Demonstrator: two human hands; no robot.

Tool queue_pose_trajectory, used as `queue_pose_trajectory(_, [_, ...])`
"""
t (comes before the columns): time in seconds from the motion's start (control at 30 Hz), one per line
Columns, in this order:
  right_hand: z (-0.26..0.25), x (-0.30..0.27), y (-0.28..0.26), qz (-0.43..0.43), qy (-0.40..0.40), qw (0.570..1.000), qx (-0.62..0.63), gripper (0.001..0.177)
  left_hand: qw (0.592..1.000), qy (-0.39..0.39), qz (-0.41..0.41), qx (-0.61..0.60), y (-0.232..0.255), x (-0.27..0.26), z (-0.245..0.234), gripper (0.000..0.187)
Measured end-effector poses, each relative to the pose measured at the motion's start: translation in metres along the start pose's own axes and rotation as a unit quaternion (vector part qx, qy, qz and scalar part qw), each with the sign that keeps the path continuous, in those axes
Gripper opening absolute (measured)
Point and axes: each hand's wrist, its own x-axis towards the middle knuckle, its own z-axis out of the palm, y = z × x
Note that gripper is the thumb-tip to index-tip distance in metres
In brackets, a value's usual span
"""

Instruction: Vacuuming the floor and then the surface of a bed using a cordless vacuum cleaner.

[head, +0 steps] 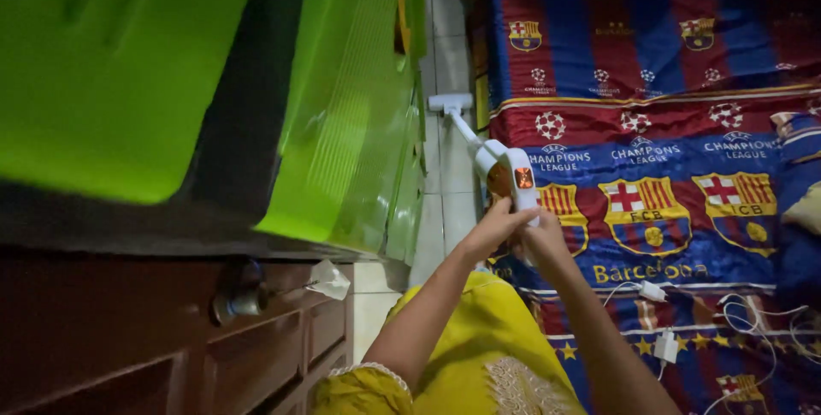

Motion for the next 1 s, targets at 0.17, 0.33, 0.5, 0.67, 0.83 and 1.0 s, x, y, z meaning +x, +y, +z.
queue_pose_trajectory(0.17, [0.013,0.02,-0.005,-0.029,0.013,0.999,-0.041,0.009,0.998,0.038,0.027,0.034,-0.027,0.038,-0.024,0.051])
queue_pose_trajectory(0.33, [0.016,0.021,0.01,-0.048,-0.047,0.997,-0.029,0.01,0.994,0.057,0.092,0.035,-0.045,0.041,-0.029,0.05])
queue_pose_trajectory(0.5, [0.003,-0.002,0.049,-0.025,-0.022,0.999,-0.035,0.011,0.996,0.074,-0.043,0.025,-0.031,-0.017,0.004,0.054])
queue_pose_trajectory(0.67, [-0.003,-0.096,0.041,-0.007,-0.044,0.999,-0.028,0.012,0.993,0.087,0.067,0.035,-0.103,-0.055,0.033,0.054])
queue_pose_trajectory(0.83, [-0.029,-0.157,0.083,0.01,-0.044,0.999,-0.021,0.02,0.997,0.076,0.02,-0.013,-0.132,-0.121,0.075,0.057])
queue_pose_trajectory(1.0, [-0.037,-0.229,0.07,0.053,-0.023,0.997,-0.059,0.016,0.999,0.039,-0.009,0.011,-0.114,-0.188,0.115,0.061])
